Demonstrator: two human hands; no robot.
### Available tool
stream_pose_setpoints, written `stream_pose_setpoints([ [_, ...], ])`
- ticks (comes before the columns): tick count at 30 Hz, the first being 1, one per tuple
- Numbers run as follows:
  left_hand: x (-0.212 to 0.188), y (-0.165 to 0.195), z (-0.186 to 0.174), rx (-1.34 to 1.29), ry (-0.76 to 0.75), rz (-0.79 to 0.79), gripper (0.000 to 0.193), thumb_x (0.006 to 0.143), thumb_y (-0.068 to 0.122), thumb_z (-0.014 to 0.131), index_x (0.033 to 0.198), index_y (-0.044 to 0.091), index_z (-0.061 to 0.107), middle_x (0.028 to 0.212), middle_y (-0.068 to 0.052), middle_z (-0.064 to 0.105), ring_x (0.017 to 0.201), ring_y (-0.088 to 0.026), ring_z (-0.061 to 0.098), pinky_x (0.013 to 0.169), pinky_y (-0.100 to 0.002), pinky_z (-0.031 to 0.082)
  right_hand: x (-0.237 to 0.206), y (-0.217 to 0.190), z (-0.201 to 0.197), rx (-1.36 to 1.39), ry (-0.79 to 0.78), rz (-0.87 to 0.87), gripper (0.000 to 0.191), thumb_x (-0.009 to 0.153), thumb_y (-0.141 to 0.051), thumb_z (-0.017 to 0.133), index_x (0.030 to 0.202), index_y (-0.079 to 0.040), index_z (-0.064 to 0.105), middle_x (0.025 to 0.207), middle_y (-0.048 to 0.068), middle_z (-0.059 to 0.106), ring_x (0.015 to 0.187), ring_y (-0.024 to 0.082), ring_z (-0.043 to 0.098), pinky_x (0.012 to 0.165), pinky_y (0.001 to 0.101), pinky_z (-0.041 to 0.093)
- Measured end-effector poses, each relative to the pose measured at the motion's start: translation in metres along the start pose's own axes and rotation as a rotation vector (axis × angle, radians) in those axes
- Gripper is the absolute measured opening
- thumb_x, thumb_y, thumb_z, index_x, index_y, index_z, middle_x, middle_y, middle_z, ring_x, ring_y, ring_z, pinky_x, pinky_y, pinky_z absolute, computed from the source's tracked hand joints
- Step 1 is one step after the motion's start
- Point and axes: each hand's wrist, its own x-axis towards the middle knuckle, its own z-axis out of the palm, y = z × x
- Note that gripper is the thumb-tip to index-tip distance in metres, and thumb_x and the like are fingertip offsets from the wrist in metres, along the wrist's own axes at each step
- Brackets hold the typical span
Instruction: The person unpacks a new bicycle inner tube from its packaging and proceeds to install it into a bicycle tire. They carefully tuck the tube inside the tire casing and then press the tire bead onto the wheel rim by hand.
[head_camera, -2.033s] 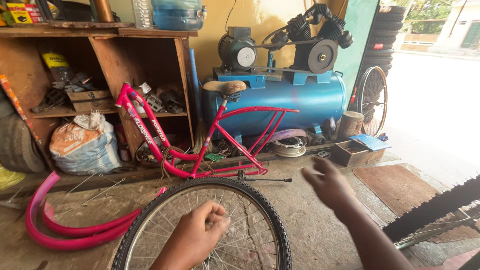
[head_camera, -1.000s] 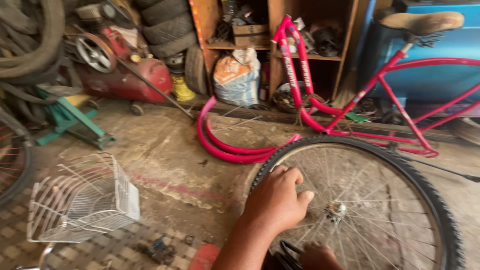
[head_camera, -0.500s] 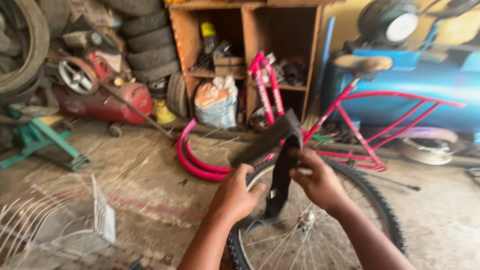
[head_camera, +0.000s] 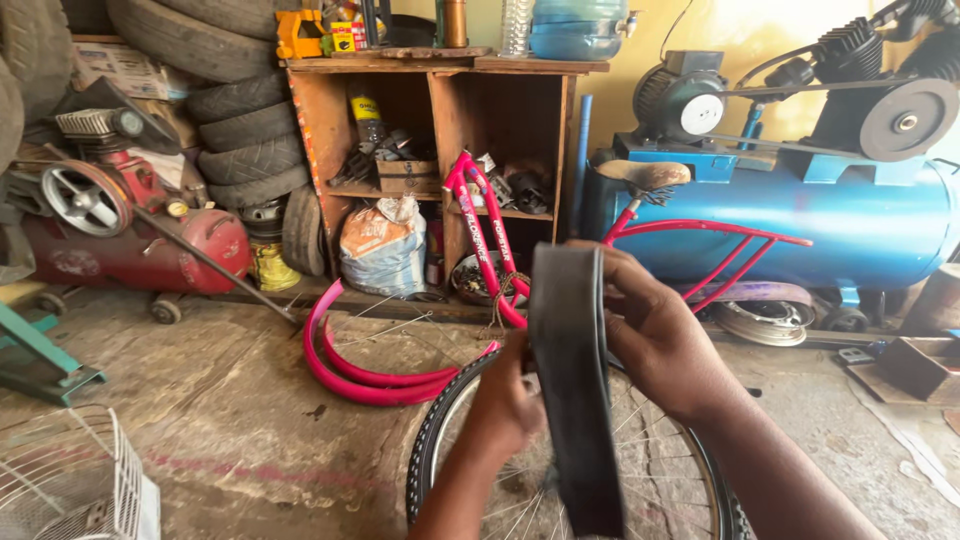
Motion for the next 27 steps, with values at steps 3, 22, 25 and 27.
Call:
stream_pose_setpoints([
  [3, 0.003, -0.002, 0.016, -0.164, -0.069, -0.124, 0.046, 0.083, 0.007, 0.08, 0.123, 0.005, 0.059, 0.097, -0.013, 0.069, 0.084, -0.02, 0.064, 0.073, -0.035, 0.056, -0.003, 0.004, -0.014, 0.014, -0.003, -0.02, 0.033, 0.096, 0.0, 0.059, 0.129, 0.003, 0.061, 0.135, 0.006, 0.063, 0.122, 0.014, 0.061, 0.105, 0.0311, 0.05],
  [22, -0.005, 0.041, 0.066, -1.038, -0.43, -0.481, 0.05, 0.093, 0.04, 0.069, 0.13, 0.007, 0.065, 0.106, -0.003, 0.074, 0.096, -0.013, 0.07, 0.085, -0.033, 0.058, 0.004, 0.116, -0.116, 0.496, 0.626, 0.261, 0.032, 0.103, -0.028, 0.056, 0.124, -0.005, 0.063, 0.098, 0.009, 0.072, 0.076, 0.019, 0.072, 0.066, 0.0366, 0.061],
  [25, 0.005, 0.051, 0.066, -1.379, -0.17, -0.468, 0.056, 0.102, 0.053, 0.061, 0.123, 0.001, 0.062, 0.106, -0.013, 0.073, 0.092, -0.025, 0.072, 0.084, -0.041, 0.06, 0.007, 0.147, -0.111, 0.791, 0.534, 0.357, 0.042, 0.1, -0.029, 0.052, 0.133, -0.005, 0.063, 0.113, 0.009, 0.075, 0.093, 0.02, 0.075, 0.079, 0.033, 0.064],
  [27, 0.005, 0.06, 0.059, -1.412, -0.155, -0.413, 0.068, 0.091, 0.064, 0.047, 0.122, 0.005, 0.063, 0.103, -0.015, 0.074, 0.089, -0.029, 0.075, 0.078, -0.044, 0.061, -0.006, 0.165, -0.098, 0.564, 0.471, 0.589, 0.045, 0.098, -0.032, 0.055, 0.135, -0.008, 0.062, 0.117, 0.009, 0.074, 0.097, 0.022, 0.074, 0.079, 0.039, 0.064],
])
